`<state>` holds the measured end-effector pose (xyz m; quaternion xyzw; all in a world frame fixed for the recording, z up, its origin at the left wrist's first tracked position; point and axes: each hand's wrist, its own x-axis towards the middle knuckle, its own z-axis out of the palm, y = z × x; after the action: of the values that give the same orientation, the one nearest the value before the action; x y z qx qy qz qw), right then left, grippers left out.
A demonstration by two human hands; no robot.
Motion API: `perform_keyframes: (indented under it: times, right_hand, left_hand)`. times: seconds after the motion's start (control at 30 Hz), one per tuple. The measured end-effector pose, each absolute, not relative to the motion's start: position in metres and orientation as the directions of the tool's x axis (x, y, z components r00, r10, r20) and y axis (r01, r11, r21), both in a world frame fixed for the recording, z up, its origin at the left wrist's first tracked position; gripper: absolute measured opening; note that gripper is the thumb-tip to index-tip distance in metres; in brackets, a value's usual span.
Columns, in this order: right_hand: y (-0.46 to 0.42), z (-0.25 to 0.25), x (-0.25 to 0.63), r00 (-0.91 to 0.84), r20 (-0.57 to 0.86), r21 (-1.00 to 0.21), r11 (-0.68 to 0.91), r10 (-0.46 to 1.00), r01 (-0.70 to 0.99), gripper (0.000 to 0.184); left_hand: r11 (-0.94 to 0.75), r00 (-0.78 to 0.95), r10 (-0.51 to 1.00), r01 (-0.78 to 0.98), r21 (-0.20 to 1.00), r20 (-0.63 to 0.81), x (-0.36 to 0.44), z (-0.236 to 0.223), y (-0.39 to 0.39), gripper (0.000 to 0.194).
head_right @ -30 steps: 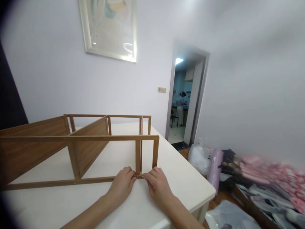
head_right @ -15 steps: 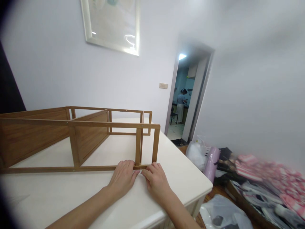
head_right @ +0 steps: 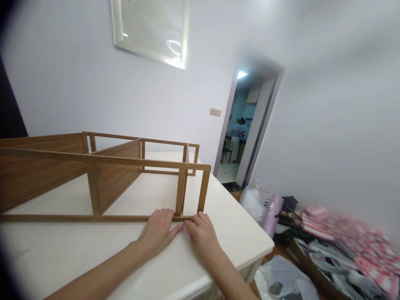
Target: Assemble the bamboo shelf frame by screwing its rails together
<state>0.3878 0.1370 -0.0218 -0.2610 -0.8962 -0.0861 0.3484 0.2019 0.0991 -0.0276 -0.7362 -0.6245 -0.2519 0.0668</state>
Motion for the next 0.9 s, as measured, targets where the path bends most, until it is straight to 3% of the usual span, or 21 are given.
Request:
perform_keyframes:
  times: [0.9]
  right_hand:
    - [0.133,-0.01,0.379,-0.734,0.624,0.266,0.811,0.267,0.521,0.019]
  left_hand:
    - [-0.241,0.116,0.874,0.947,0.213,0.471,0.201,-0.026,0.1,0.016]
